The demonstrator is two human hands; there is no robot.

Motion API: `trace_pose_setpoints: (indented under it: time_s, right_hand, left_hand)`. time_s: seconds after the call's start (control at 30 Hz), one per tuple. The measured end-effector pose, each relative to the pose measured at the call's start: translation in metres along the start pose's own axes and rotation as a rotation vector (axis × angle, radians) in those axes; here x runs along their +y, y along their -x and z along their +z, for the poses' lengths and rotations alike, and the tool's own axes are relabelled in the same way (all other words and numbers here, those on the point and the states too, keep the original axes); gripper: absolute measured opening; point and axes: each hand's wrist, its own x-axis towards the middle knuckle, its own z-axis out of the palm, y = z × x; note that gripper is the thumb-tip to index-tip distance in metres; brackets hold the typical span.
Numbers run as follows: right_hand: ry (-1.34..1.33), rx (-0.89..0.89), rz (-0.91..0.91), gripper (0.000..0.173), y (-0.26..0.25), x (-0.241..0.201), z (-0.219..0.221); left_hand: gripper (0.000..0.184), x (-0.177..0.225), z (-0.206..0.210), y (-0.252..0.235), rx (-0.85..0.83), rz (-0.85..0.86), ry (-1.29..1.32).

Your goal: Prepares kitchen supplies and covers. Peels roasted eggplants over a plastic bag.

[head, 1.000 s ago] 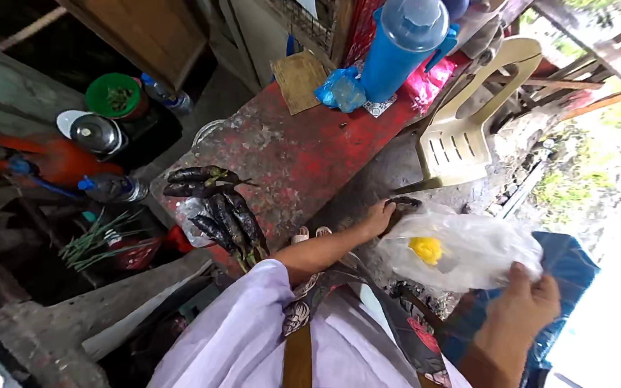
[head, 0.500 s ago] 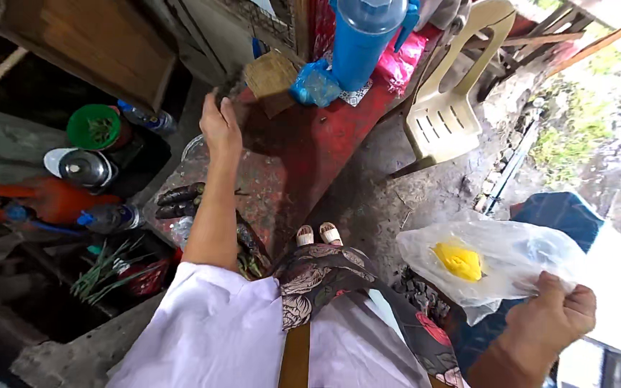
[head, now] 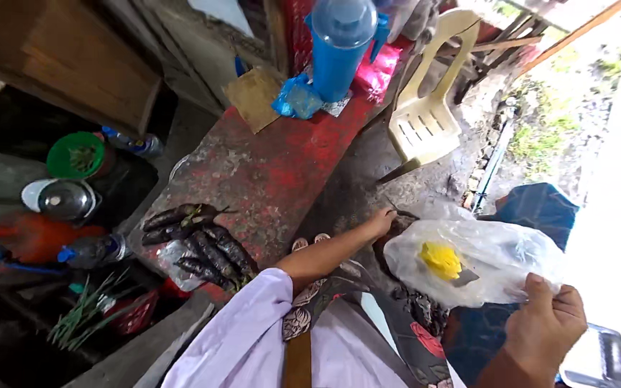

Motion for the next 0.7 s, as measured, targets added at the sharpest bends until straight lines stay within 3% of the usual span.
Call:
trace_pose_setpoints:
  time_s: [0.1,0.2,0.37,0.5,0.57,0.63,0.7]
  right_hand:
    - [-0.036,0.022,0.035,0.011,0.004,0.002,-0.019]
    - [-0.085,0.025,0.081,0.008,0.007,0.01,-0.027]
    - [-0.092,-0.023,0.1,0.008,0.004,0.024,-0.02]
    - [-0.085,-0.074,0.124,0.01,0.003,0.028,-0.015]
    - [-0.093,-0.099,0.138,0.012,0.001,0.029,-0.01]
    - [-0.092,-0.138,0.14,0.01,0.002,0.031,-0.002]
    - [-0.053,-0.206,0.129,0.007,-0.002,0.031,0.008]
  left_hand:
    - [0.044,0.029,-0.01,0.025,0.029,0.028,0.036]
    - [0.043,0.071,-0.048,0.06,0.141,0.155,-0.184]
    - [0.038,0.124,-0.105,0.106,0.589,0.324,-0.766]
    - [0.04,0.103,-0.146,0.074,0.875,0.291,-0.911]
    - [0.045,0.064,-0.169,0.036,0.819,0.16,-0.972]
    - [0.067,0.023,-0.183,0.012,0.595,-0.021,-0.992]
    - [0.086,0.01,-0.173,0.01,0.51,-0.091,-1.009]
